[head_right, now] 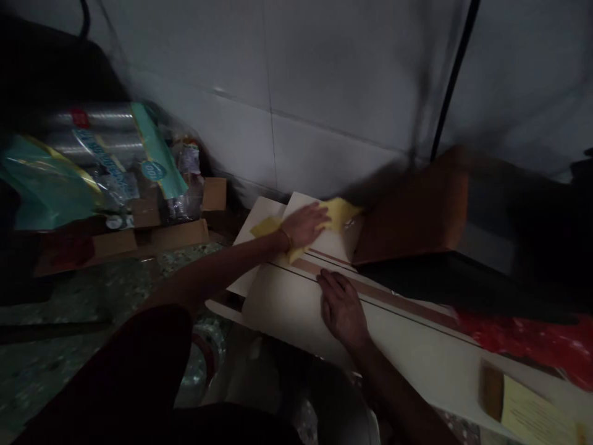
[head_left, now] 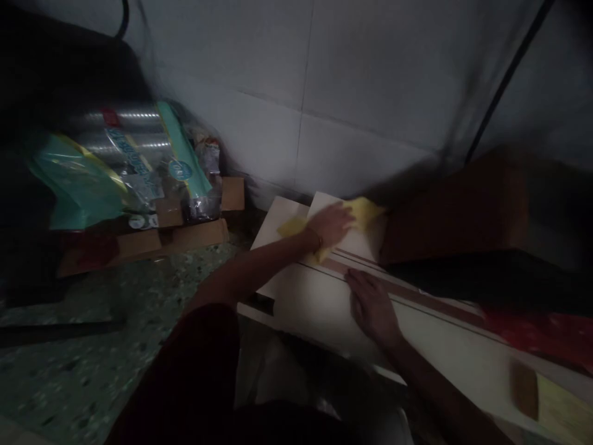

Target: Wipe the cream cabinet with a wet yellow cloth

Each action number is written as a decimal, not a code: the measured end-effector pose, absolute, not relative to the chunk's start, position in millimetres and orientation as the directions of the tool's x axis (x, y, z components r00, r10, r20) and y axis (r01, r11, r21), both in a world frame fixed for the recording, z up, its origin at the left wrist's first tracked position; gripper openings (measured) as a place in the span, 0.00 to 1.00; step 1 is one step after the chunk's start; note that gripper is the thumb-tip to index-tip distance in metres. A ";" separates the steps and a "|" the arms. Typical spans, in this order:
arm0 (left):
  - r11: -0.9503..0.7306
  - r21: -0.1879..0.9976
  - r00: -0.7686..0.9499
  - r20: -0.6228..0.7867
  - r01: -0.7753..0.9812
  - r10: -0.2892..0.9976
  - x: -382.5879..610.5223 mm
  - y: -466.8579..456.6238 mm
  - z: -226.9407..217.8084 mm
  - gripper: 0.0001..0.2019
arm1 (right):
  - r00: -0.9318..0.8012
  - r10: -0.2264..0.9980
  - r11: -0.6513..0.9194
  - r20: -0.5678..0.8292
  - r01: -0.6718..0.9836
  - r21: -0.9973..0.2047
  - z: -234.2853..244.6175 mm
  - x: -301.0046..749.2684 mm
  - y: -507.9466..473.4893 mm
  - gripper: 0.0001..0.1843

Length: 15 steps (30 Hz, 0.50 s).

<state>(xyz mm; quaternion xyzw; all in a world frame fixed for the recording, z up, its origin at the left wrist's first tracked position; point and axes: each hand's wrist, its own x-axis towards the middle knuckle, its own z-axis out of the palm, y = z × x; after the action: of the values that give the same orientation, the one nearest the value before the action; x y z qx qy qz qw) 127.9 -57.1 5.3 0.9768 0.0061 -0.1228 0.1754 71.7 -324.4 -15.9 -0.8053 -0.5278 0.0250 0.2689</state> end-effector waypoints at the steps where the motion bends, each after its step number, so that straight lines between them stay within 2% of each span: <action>1: -0.936 0.311 0.961 -0.266 0.162 0.078 141.9 -44.9 2.8 0.18 | 0.445 0.861 -0.299 0.244 0.833 -0.464 -16.0 71.5 -324.2 0.21; 3: -0.899 0.240 0.908 -0.303 0.367 0.289 166.4 -18.7 -0.5 0.18 | 0.456 0.853 -0.299 0.255 0.827 -0.476 -15.8 71.2 -323.9 0.22; 5: -0.872 0.204 0.875 -0.304 0.445 0.375 171.5 -6.1 -0.3 0.19 | 0.464 0.842 -0.296 0.275 0.823 -0.484 -15.4 71.1 -323.7 0.22; 7: -0.892 0.196 0.896 -0.277 0.407 0.348 148.5 -13.9 3.8 0.20 | 0.471 0.832 -0.292 0.293 0.822 -0.490 -15.3 71.0 -323.6 0.22; 12: -0.979 0.165 0.970 -0.231 0.115 0.075 47.8 -62.6 20.1 0.20 | 0.488 0.823 -0.298 0.290 0.806 -0.511 -18.4 69.0 -324.1 0.23; 15: -0.986 0.132 0.971 -0.230 0.103 0.070 53.8 -64.9 20.4 0.21 | 0.495 0.821 -0.308 0.284 0.803 -0.510 -21.7 67.7 -324.5 0.23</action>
<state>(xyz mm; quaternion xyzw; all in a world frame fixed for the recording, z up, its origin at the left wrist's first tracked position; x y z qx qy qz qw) 53.8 -64.9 20.4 0.9900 0.0436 -0.1131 0.0718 67.7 -324.5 -21.7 -0.8086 -0.5021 0.0146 0.3063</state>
